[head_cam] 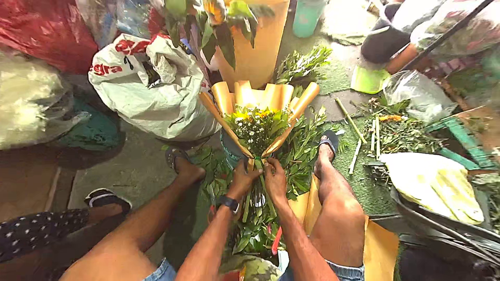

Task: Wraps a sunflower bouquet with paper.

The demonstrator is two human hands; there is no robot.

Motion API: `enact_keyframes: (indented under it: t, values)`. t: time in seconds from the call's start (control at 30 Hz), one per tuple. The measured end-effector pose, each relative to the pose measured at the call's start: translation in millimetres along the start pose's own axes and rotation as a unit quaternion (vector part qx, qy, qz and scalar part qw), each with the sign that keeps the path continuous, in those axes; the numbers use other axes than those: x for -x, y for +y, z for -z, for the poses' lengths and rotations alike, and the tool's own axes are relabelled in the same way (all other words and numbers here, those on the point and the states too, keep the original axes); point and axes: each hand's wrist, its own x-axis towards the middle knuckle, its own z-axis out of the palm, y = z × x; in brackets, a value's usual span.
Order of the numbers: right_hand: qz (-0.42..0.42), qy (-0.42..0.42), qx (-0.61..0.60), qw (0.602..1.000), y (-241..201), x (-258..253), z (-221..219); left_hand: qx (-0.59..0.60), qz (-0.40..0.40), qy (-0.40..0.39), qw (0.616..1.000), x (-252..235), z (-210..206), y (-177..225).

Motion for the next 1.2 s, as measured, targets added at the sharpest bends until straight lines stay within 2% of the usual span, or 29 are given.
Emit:
enact_keyframes:
  t: [0.1,0.2,0.3,0.4,0.5,0.57,0.67,0.77,0.83,0.9,1.03,1.13,1.2]
  values:
    - [0.038,-0.005,-0.001,0.999,2.5,5.3,1.5,0.008,-0.026,0.032,0.999,7.3,-13.2,-5.3]
    - [-0.018,-0.018,-0.137,0.990,5.7,4.2,3.9,0.035,-0.019,0.054,0.998,21.1,-10.6,-15.0]
    - [-0.080,-0.041,-0.190,0.978,6.4,1.9,3.3,0.070,0.021,0.046,0.996,22.5,-9.2,-22.2]
    - [-0.090,-0.049,-0.176,0.979,10.6,-1.9,0.6,0.048,0.046,0.024,0.997,14.2,-7.0,-9.5]
    - [-0.097,-0.037,-0.116,0.988,6.1,-6.9,21.1,0.104,0.053,0.016,0.993,16.0,-7.0,-3.6]
    - [-0.086,0.017,-0.101,0.991,-20.4,-9.6,56.7,0.159,0.043,0.018,0.986,27.5,-6.5,-9.4]
    - [-0.025,0.080,-0.078,0.993,-69.3,-13.4,129.2,0.178,0.015,0.016,0.984,58.6,2.1,-12.6]
    - [-0.007,0.076,-0.075,0.994,-130.2,2.9,179.6,0.171,-0.042,0.041,0.984,96.7,8.8,-4.1]
    - [-0.020,0.048,-0.097,0.994,-169.1,18.0,192.1,0.163,-0.087,0.023,0.982,120.3,14.3,0.8]
    - [-0.025,0.053,-0.114,0.992,-193.3,31.7,195.9,0.091,-0.118,0.013,0.989,140.7,18.0,6.1]
    - [0.036,0.161,-0.072,0.984,-202.0,50.0,205.4,0.022,-0.168,0.038,0.985,167.8,12.8,8.6]
    - [0.049,0.166,-0.108,0.979,-209.1,68.7,217.6,-0.083,-0.106,0.056,0.989,185.0,18.4,8.0]
    - [0.054,0.157,-0.153,0.974,-211.4,76.7,225.4,-0.109,-0.082,0.061,0.989,194.8,21.6,6.7]
